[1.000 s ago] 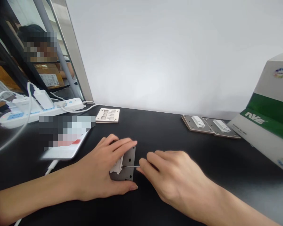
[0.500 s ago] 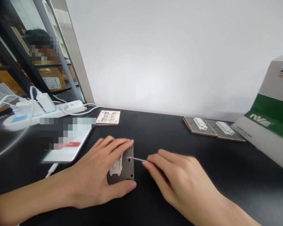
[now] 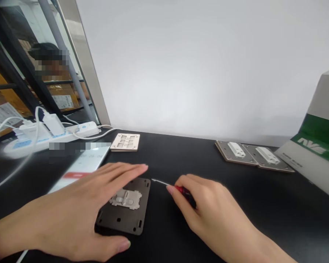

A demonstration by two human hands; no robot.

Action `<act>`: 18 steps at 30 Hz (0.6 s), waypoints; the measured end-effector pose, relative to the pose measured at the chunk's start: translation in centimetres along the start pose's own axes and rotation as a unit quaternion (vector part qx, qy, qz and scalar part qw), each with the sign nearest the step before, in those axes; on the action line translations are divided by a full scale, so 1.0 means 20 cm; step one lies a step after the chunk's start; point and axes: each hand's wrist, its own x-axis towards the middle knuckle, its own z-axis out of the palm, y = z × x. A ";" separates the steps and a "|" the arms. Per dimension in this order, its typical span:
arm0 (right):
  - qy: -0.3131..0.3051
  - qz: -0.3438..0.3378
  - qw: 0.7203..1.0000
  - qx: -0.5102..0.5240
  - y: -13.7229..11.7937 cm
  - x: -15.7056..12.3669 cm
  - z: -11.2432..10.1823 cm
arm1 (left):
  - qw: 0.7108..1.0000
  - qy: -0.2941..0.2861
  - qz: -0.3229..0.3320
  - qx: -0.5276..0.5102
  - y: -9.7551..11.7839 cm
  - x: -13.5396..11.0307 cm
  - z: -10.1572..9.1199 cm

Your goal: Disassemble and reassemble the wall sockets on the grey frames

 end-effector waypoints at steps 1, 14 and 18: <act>0.005 -0.008 1.000 -0.006 0.01 -0.01 0.00 | 1.000 0.001 -0.006 -0.005 0.00 0.00 0.01; 0.085 -0.090 0.985 -0.117 0.06 -0.03 0.00 | 1.000 -0.030 0.006 -0.003 -0.05 0.01 0.06; 0.111 -0.137 0.975 -0.139 0.05 -0.03 -0.02 | 1.000 -0.013 0.005 -0.016 -0.03 0.03 0.09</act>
